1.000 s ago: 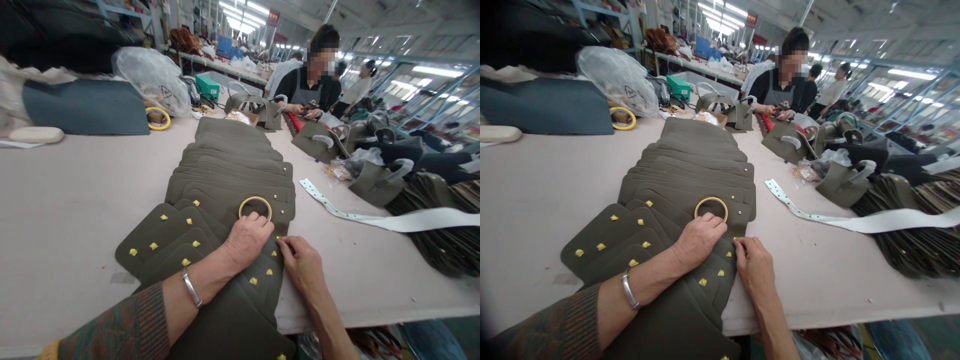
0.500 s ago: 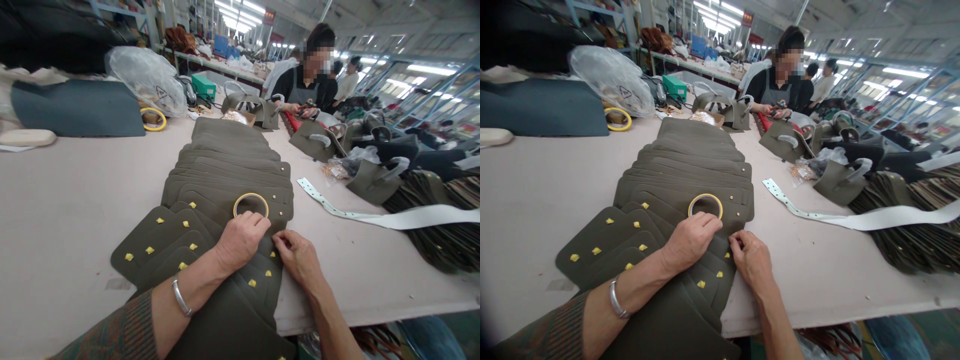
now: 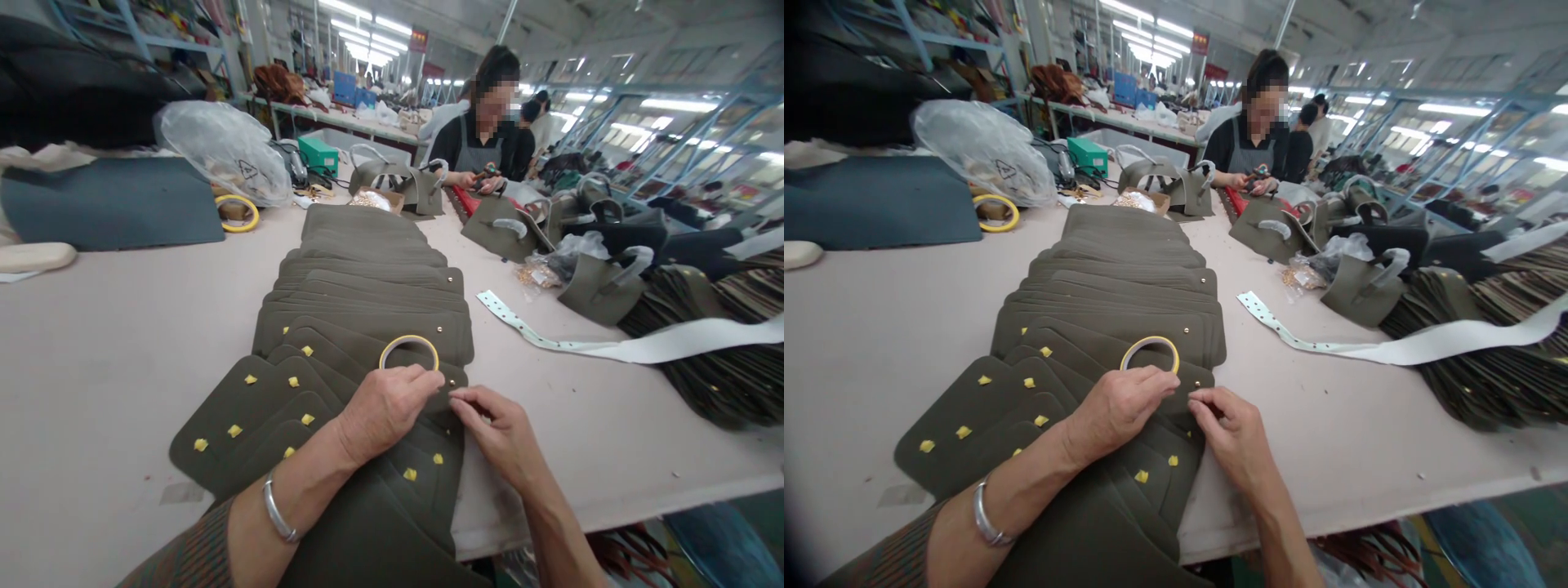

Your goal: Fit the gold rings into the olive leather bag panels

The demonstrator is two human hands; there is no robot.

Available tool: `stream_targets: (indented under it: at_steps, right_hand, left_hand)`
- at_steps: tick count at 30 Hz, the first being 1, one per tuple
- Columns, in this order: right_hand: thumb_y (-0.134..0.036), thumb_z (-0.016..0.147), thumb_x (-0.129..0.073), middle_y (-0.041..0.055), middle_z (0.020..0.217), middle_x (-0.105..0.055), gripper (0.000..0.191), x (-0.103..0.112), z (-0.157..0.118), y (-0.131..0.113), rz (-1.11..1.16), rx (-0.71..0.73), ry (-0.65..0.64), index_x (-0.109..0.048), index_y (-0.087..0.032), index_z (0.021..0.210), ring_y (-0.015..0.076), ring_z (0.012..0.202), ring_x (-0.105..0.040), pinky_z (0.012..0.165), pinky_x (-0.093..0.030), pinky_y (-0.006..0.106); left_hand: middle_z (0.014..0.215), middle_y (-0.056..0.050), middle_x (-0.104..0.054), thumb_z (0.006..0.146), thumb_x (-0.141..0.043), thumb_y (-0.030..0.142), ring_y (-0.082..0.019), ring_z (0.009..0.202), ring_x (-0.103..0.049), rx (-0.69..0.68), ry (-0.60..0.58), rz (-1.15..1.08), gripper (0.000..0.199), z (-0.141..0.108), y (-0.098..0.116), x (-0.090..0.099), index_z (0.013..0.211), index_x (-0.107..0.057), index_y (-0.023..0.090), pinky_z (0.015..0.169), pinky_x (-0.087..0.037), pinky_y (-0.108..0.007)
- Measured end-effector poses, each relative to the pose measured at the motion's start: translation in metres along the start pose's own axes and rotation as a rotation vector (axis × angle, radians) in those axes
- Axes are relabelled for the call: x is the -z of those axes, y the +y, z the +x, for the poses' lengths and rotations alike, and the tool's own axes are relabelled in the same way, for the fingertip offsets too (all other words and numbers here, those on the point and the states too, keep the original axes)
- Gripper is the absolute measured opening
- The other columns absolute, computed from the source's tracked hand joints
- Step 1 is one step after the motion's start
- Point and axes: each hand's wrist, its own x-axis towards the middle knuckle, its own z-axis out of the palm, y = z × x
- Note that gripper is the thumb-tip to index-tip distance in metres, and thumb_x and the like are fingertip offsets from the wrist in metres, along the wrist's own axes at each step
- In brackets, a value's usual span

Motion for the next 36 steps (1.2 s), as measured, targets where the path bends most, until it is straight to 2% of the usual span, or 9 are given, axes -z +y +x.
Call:
stream_targets:
  at_steps: [3, 7, 11, 15, 19, 23, 26, 32, 36]
  right_hand:
    - [-0.026, 0.088, -0.056, 0.0064, 0.095, -0.07, 0.019, -0.005, 0.003, -0.003, 0.068, 0.126, 0.171, -0.067, -0.02, 0.102, 0.0187, 0.084, -0.064, 0.072, -0.05, 0.028]
    - [-0.017, 0.088, -0.053, 0.0063, 0.098, -0.068, 0.022, -0.013, 0.007, -0.006, 0.018, 0.308, 0.185, -0.063, -0.021, 0.108, 0.0176, 0.088, -0.064, 0.077, -0.051, 0.029]
    - [-0.01, 0.088, -0.049, 0.0067, 0.094, -0.068, 0.022, -0.017, 0.01, -0.004, -0.044, 0.418, 0.191, -0.063, -0.02, 0.101, 0.0176, 0.09, -0.063, 0.08, -0.051, 0.03]
    - [-0.007, 0.086, -0.046, 0.0042, 0.079, -0.065, 0.019, -0.022, 0.008, -0.005, -0.081, 0.457, 0.221, -0.061, -0.02, 0.088, 0.0153, 0.075, -0.062, 0.068, -0.05, 0.026]
    - [-0.008, 0.083, -0.045, 0.0011, 0.067, -0.062, 0.017, -0.034, 0.012, 0.001, -0.114, 0.503, 0.365, -0.056, -0.02, 0.078, 0.0125, 0.061, -0.059, 0.056, -0.046, 0.021]
    - [-0.009, 0.08, -0.046, 0.0001, 0.061, -0.06, 0.017, -0.041, 0.014, 0.006, -0.188, 0.524, 0.483, -0.058, -0.019, 0.075, 0.0118, 0.054, -0.057, 0.051, -0.043, 0.02]
    - [-0.012, 0.079, -0.047, 0.0005, 0.059, -0.06, 0.016, -0.045, 0.011, 0.005, -0.14, 0.409, 0.485, -0.06, -0.019, 0.071, 0.012, 0.052, -0.056, 0.05, -0.043, 0.021]
    - [-0.032, 0.078, -0.057, -0.0031, 0.048, -0.055, 0.019, -0.045, 0.011, 0.001, 0.417, -0.227, 0.278, -0.058, -0.017, 0.065, 0.0108, 0.041, -0.053, 0.041, -0.041, 0.02]
    - [-0.049, 0.068, -0.07, -0.0016, 0.051, -0.058, 0.035, -0.026, 0.011, 0.012, 0.57, -0.38, 0.288, -0.064, -0.015, 0.07, 0.0119, 0.044, -0.055, 0.044, -0.046, 0.022]
  left_hand:
    - [0.089, -0.002, -0.067, 0.097, -0.042, 0.02, -0.014, 0.08, -0.065, -0.071, 0.025, 0.01, 0.029, -0.001, 0.0, -0.001, 0.125, -0.048, 0.019, 0.072, -0.054, -0.026]
    - [0.097, -0.006, -0.069, 0.097, -0.042, 0.022, -0.015, 0.083, -0.067, -0.103, 0.062, 0.025, 0.042, -0.001, -0.002, -0.002, 0.138, -0.033, 0.015, 0.073, -0.056, -0.027]
    - [0.097, -0.007, -0.07, 0.097, -0.043, 0.024, -0.017, 0.082, -0.068, -0.07, 0.054, 0.024, 0.038, -0.001, -0.001, -0.004, 0.133, -0.037, 0.013, 0.072, -0.056, -0.027]
    - [0.101, -0.007, -0.069, 0.098, -0.038, 0.021, -0.017, 0.083, -0.068, -0.106, 0.06, 0.013, 0.028, -0.002, 0.002, -0.007, 0.126, -0.042, 0.016, 0.074, -0.055, -0.028]
    - [0.084, -0.002, -0.066, 0.098, -0.032, 0.017, -0.017, 0.071, -0.065, -0.122, 0.05, -0.001, 0.02, -0.002, -0.004, -0.016, 0.108, -0.05, 0.02, 0.064, -0.051, -0.026]
    - [0.069, 0.001, -0.059, 0.098, -0.03, 0.017, -0.015, 0.06, -0.059, -0.103, 0.065, 0.058, 0.024, -0.002, -0.006, -0.017, 0.088, -0.051, 0.021, 0.052, -0.042, -0.024]
    - [0.066, 0.001, -0.056, 0.099, -0.026, 0.018, -0.014, 0.055, -0.056, -0.111, 0.098, 0.093, 0.03, 0.0, -0.003, -0.014, 0.08, -0.049, 0.022, 0.049, -0.036, -0.024]
    - [0.067, 0.0, -0.054, 0.099, -0.026, 0.019, -0.015, 0.056, -0.051, -0.189, 0.154, 0.06, 0.03, 0.001, 0.008, -0.013, 0.077, -0.047, 0.021, 0.05, -0.036, -0.025]
    - [0.073, -0.001, -0.057, 0.096, -0.038, 0.017, -0.017, 0.064, -0.053, -0.099, 0.065, 0.14, 0.019, -0.001, 0.01, -0.015, 0.083, -0.051, 0.02, 0.057, -0.042, -0.028]
